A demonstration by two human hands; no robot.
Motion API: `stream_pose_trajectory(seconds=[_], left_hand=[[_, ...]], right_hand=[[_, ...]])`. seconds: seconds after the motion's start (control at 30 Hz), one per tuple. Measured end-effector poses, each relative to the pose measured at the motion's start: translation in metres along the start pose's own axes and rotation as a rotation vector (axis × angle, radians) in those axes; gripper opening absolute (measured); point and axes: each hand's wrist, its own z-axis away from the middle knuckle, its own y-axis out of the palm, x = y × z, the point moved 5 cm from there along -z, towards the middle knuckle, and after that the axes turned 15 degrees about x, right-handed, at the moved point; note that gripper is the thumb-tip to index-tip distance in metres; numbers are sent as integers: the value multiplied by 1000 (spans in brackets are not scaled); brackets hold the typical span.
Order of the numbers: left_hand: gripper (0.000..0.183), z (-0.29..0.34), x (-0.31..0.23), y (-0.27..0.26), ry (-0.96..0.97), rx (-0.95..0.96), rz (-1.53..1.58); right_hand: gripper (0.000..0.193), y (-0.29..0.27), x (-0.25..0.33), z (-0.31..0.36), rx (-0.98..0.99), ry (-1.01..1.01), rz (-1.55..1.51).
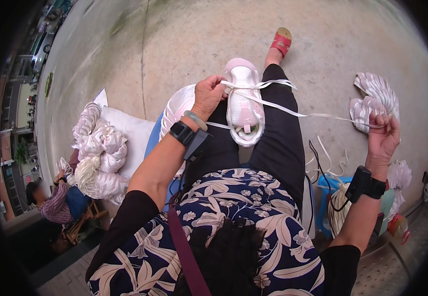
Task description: The recorder is lacing a white sneaker while sitting in an outdoor workspace.
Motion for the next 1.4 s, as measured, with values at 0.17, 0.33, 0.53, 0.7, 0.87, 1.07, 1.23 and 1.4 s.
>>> stream_pose_trajectory(seconds=[0.17,0.33,0.53,0.7,0.87,1.07,1.23,1.4], left_hand=[[18,-4,6,2,56,-48,-32],[13,-2,3,6,42,-71,-176],[12,0,-2,9,54,-143,-269],[14,6,-13,13,36,-115,-269],[16,3,-5,16,77,-68,-275],[19,8,0,18,148,-78,-305],[15,11,-5,13,127,-156,-333],[17,5,-16,17,120,-173,-477]], right_hand=[[20,29,-114,0,-161,373,310],[43,77,-199,-28,162,750,1009],[25,70,-256,-50,502,731,1608],[27,84,-240,-43,527,731,1588],[27,63,-206,-8,516,1082,1170],[25,38,-160,27,135,1369,1008],[24,55,-176,-8,345,671,1467],[28,87,-211,-47,296,543,1544]])
